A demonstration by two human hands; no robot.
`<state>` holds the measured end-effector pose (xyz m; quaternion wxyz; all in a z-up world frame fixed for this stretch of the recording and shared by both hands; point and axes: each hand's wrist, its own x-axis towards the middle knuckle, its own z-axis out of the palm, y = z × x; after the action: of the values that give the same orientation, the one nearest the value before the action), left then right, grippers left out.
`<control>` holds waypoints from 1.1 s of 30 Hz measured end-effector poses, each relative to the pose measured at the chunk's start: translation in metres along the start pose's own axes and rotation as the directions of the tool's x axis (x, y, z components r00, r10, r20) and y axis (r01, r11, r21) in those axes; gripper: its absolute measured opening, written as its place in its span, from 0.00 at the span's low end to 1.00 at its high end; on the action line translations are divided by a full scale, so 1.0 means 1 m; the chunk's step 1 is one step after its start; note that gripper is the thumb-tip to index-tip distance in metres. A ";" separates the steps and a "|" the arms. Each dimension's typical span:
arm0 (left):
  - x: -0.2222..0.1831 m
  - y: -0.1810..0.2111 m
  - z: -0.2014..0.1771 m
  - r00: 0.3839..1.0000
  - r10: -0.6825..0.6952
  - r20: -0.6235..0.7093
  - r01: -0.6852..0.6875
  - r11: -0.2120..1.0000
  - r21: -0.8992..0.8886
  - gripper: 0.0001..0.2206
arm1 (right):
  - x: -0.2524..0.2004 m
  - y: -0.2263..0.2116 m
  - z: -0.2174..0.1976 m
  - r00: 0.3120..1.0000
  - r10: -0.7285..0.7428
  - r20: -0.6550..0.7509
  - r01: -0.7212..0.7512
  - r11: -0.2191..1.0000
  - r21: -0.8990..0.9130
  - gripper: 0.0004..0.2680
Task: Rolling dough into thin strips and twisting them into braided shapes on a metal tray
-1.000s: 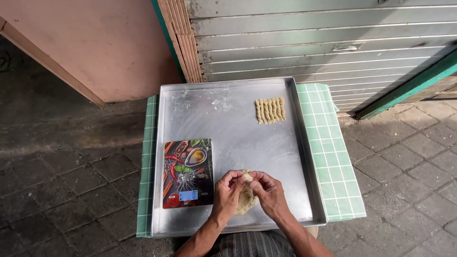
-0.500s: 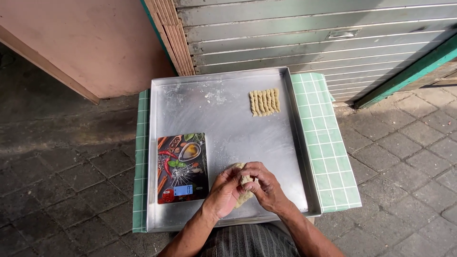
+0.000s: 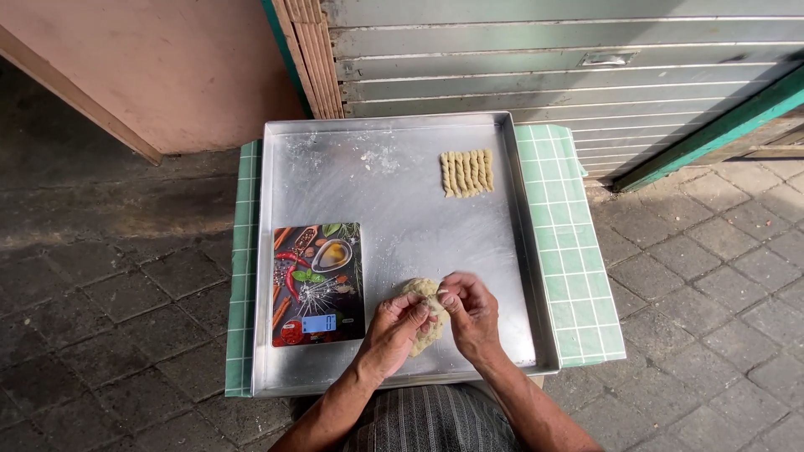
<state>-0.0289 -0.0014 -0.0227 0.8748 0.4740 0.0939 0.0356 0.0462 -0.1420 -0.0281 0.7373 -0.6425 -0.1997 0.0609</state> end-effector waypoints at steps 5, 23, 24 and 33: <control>0.006 0.012 0.004 0.994 0.100 -0.043 -0.091 0.980 0.179 0.14 | 0.001 -0.022 0.010 0.943 0.288 -0.166 -0.299 0.953 -0.049 0.09; -0.005 0.025 0.002 0.997 0.052 -0.061 -0.029 0.943 0.331 0.16 | -0.010 -0.014 0.007 0.925 0.377 -0.042 -0.380 0.917 -0.125 0.07; -0.007 0.034 0.010 0.995 0.060 -0.077 -0.028 0.931 0.363 0.14 | -0.009 -0.017 0.010 0.932 0.347 -0.102 -0.358 0.923 -0.142 0.07; 0.000 -0.009 -0.009 0.998 -0.032 -0.061 0.051 0.936 0.348 0.15 | -0.018 -0.001 -0.003 0.988 -0.079 0.136 0.131 0.893 -0.430 0.07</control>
<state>-0.0308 0.0012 -0.0352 0.7744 0.6186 0.1323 0.0127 0.0312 -0.1515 -0.0312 0.5638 -0.7751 -0.2849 0.0113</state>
